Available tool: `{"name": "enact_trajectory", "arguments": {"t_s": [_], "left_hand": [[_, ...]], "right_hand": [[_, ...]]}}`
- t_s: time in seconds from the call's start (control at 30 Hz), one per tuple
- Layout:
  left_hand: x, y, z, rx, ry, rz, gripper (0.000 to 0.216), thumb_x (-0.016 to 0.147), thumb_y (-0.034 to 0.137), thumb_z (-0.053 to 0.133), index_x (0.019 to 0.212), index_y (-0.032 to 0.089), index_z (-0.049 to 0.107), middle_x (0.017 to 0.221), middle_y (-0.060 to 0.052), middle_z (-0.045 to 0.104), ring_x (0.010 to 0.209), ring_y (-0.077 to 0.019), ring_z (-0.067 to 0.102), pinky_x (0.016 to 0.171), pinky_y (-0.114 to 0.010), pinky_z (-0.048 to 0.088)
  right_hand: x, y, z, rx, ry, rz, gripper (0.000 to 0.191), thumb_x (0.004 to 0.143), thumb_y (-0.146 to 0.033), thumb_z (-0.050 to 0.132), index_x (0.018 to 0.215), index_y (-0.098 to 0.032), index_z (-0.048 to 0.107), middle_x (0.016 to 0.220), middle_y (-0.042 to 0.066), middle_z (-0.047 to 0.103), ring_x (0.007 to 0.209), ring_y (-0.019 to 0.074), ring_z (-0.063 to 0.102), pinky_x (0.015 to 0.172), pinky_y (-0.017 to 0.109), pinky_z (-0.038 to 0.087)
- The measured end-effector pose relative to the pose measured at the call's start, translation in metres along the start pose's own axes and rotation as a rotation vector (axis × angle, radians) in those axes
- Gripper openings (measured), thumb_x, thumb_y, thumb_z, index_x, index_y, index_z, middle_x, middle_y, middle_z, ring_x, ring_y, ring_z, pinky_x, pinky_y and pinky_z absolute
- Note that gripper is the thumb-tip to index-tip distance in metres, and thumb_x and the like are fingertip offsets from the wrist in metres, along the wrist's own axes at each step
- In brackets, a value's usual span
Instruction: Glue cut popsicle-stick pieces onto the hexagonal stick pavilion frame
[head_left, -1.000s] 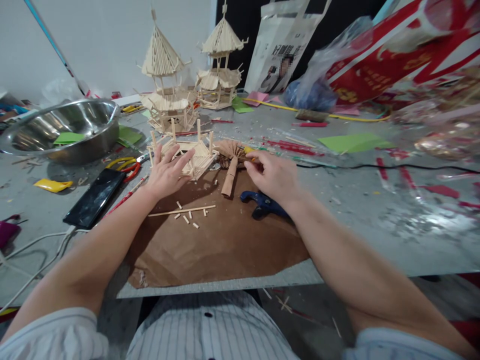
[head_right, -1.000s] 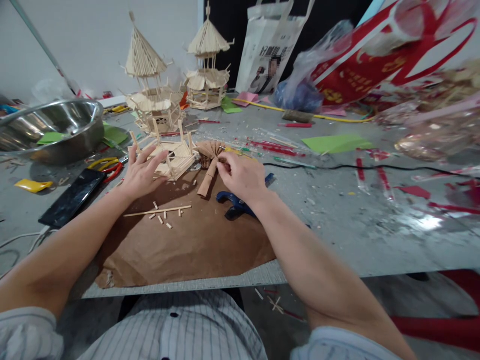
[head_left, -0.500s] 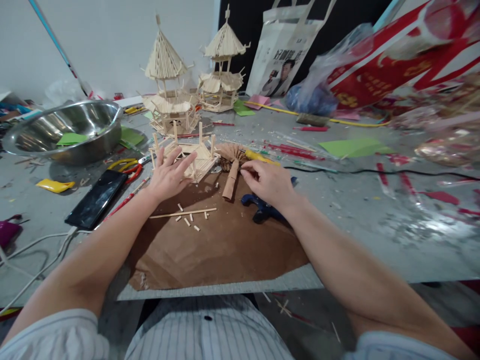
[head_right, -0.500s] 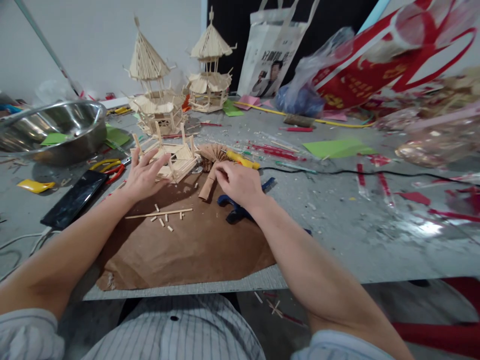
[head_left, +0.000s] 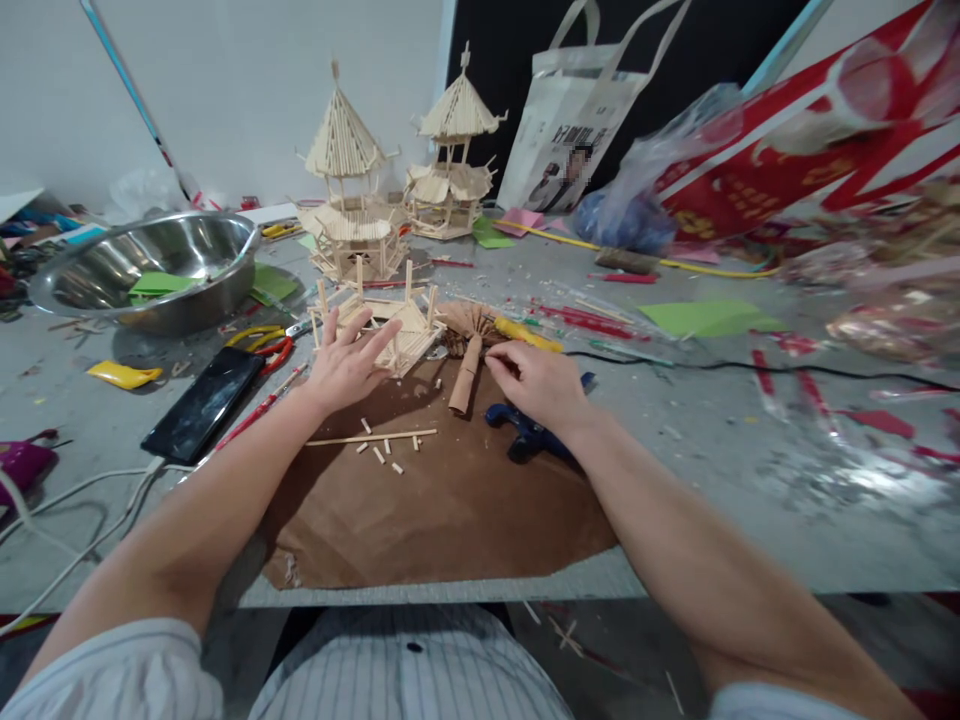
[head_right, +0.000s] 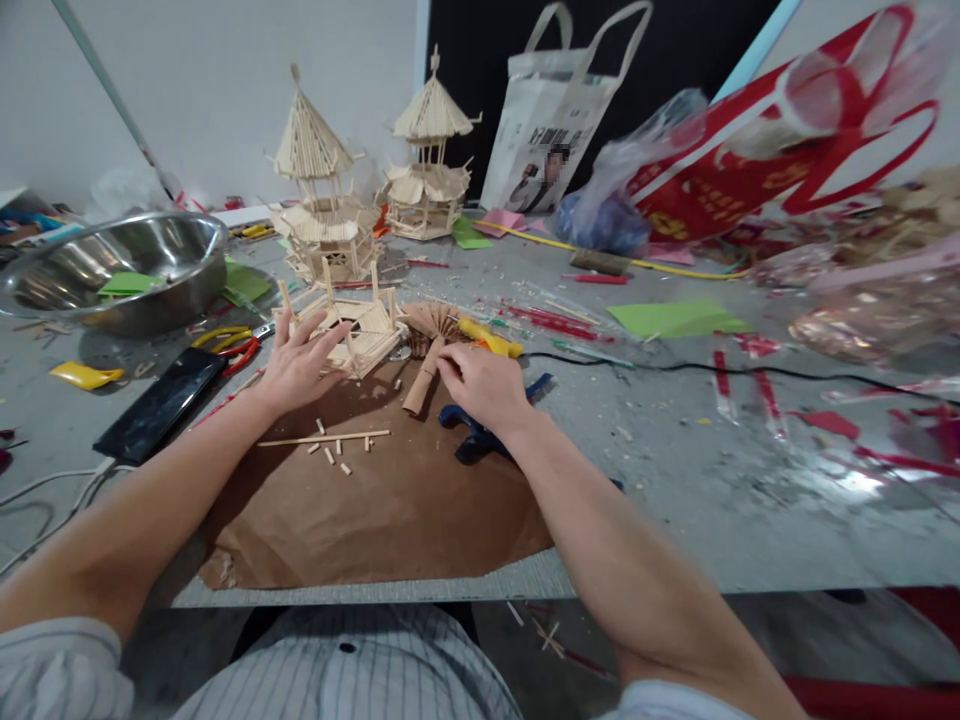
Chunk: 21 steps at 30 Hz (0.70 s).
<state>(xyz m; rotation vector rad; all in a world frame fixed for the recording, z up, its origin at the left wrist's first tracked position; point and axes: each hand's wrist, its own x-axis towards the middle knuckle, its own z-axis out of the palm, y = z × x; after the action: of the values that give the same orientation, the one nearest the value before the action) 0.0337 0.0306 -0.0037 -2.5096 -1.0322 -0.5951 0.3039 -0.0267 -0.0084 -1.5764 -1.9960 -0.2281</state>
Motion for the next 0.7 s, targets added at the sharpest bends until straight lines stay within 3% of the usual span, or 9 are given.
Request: {"name": "enact_trajectory", "arguments": {"t_s": [0.27, 0.53, 0.7], "left_hand": [[-0.002, 0.001, 0.000, 0.008, 0.000, -0.008, 0.063, 0.078, 0.034, 0.054, 0.136, 0.024, 0.032, 0.120, -0.007, 0.059, 0.129, -0.0247, 0.034, 0.110, -0.051, 0.003], [-0.002, 0.000, 0.001, -0.016, -0.004, 0.003, 0.064, 0.078, 0.033, 0.056, 0.136, 0.023, 0.032, 0.116, -0.007, 0.061, 0.129, -0.0254, 0.033, 0.109, -0.051, 0.002], [-0.001, 0.002, 0.000, -0.003, -0.014, -0.004, 0.063, 0.078, 0.035, 0.056, 0.135, 0.022, 0.034, 0.119, -0.008, 0.059, 0.128, -0.0256, 0.035, 0.109, -0.052, 0.003]], "right_hand": [[-0.002, 0.000, 0.006, -0.004, -0.036, -0.121, 0.025, 0.086, -0.028, 0.041, 0.088, -0.021, 0.065, 0.090, 0.005, 0.069, 0.080, 0.0197, 0.063, 0.058, 0.029, 0.041], [-0.003, -0.001, 0.009, -0.033, -0.009, -0.153, 0.023, 0.083, -0.023, 0.043, 0.088, -0.020, 0.065, 0.093, 0.007, 0.066, 0.082, 0.0179, 0.060, 0.055, 0.025, 0.040], [-0.005, 0.002, 0.011, -0.028, -0.066, -0.188, 0.024, 0.085, -0.021, 0.043, 0.093, -0.021, 0.066, 0.092, 0.004, 0.067, 0.082, 0.0164, 0.061, 0.058, 0.025, 0.041]]}}
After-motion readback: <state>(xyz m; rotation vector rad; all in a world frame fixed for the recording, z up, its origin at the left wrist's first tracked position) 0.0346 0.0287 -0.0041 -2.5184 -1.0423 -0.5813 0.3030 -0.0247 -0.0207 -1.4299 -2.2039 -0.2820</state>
